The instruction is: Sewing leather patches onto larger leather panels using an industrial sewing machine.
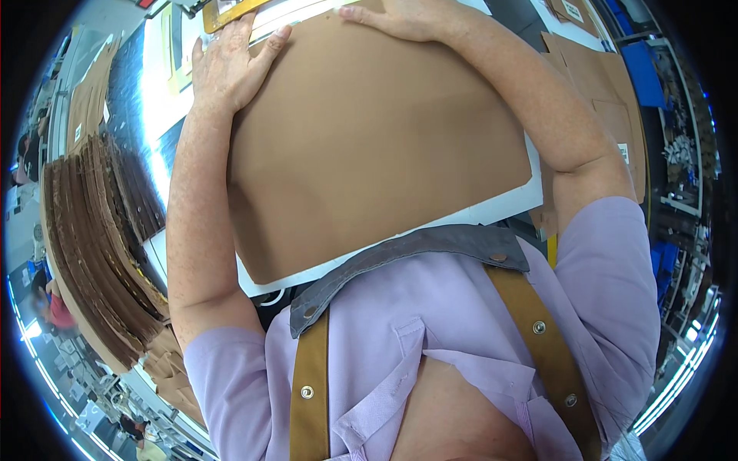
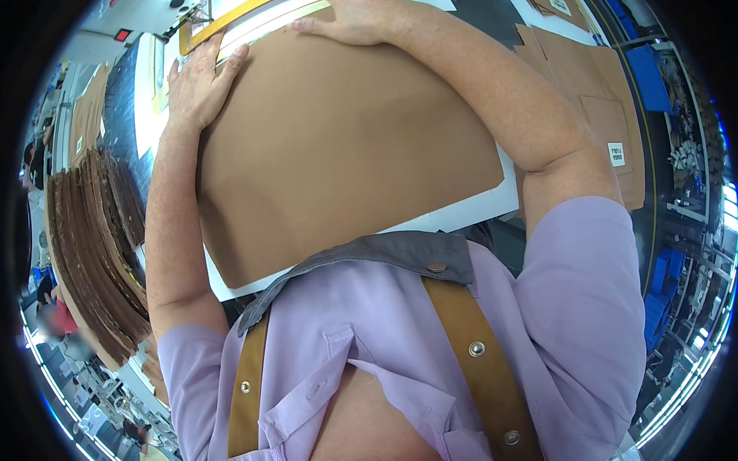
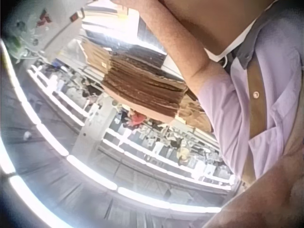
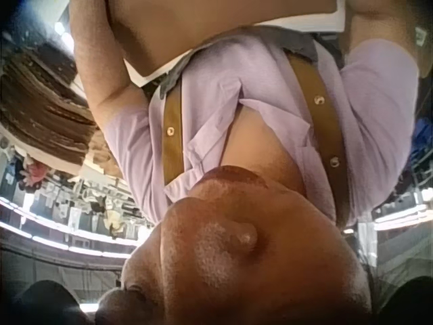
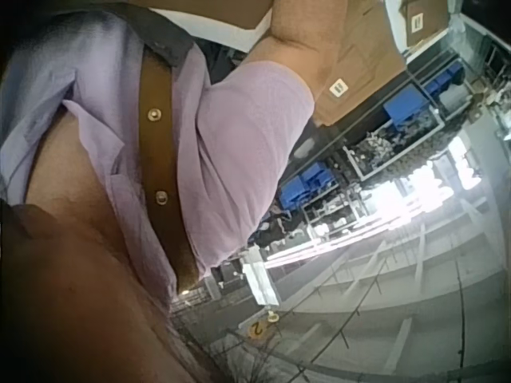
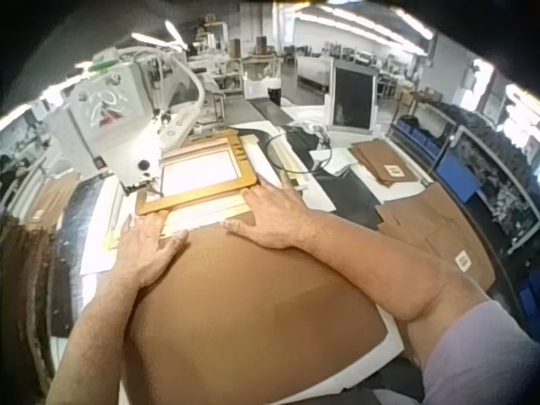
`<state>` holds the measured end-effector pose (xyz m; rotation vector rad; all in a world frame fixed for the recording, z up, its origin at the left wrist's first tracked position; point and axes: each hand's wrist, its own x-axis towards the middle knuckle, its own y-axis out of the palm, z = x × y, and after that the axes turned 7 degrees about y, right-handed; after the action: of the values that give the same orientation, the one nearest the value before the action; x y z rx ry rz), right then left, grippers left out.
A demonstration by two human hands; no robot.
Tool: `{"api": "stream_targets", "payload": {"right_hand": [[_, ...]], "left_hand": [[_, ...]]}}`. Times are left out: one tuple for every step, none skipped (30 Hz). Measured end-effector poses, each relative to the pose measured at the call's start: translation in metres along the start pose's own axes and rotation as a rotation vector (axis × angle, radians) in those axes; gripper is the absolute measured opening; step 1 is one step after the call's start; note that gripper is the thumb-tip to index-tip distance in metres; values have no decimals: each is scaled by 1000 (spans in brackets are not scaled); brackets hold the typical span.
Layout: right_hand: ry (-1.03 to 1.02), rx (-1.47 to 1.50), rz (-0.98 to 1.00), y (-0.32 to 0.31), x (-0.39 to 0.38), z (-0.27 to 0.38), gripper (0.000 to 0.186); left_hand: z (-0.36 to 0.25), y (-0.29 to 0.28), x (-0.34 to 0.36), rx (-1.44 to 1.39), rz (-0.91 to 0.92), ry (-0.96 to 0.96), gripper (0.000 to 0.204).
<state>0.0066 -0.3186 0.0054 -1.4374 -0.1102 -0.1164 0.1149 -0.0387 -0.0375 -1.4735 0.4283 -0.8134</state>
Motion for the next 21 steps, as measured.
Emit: {"api": "stream_targets", "payload": {"right_hand": [[12, -33, 22, 1, 1, -7, 89], [23, -65, 42, 1, 1, -13, 90], [93, -60, 84, 5, -2, -23, 86], [95, -61, 80, 7, -7, -35, 86], [70, -11, 41, 8, -13, -47, 84], [34, 46, -6, 8, -15, -53, 82], [72, 18, -72, 3, -26, -47, 74], [69, 22, -87, 0, -30, -48, 74], [13, 35, -61, -4, -36, -55, 71], [-41, 50, -39, -5, -40, -60, 68], [-151, 105, -262, -4, -47, -62, 51], [-138, 100, -280, -1, -52, -65, 51], [-120, 71, -252, 2, -54, -65, 59], [-96, 36, -219, 4, -58, -67, 67], [-102, -30, -333, 7, -58, -65, 58], [-96, -30, -343, 4, -56, -62, 58], [-78, 31, -248, 0, -55, -60, 53], [-65, 92, -151, -4, -52, -58, 49], [-63, 92, -160, -4, -49, -57, 49], [-88, 169, -133, -3, -47, -56, 44], [-115, 246, -108, -4, -43, -55, 40]], "left_hand": [[2, 2, 0, 42, -114, 42, 84], [6, 1, -3, 48, -112, 37, 84], [4, -6, 0, -55, -80, 9, 78], [-3, -16, 0, -160, -48, -15, 73], [-14, -22, -3, -109, -159, -16, 57], [-10, -29, -11, -94, -164, -17, 57], [-4, -33, -18, -202, -221, -38, 51], [2, -36, -25, -310, -278, -56, 46], [6, -39, -31, -309, -378, -37, 41], [6, -48, -40, -385, -280, -166, 42], [6, -56, -48, -464, -179, -289, 45], [7, -52, -56, -459, -188, -268, 45], [11, -46, -68, -408, -235, -153, 46], [12, -42, -73, -365, -280, -36, 49], [10, -47, -78, -353, -285, -27, 49], [6, -49, -80, -454, -235, -92, 47], [4, -50, -79, -555, -185, -157, 46], [5, -52, -79, -549, -190, -151, 46], [6, -53, -78, -577, -155, -188, 40], [8, -52, -77, -605, -119, -225, 34], [11, -47, -77, -609, -186, -156, 31]]}}
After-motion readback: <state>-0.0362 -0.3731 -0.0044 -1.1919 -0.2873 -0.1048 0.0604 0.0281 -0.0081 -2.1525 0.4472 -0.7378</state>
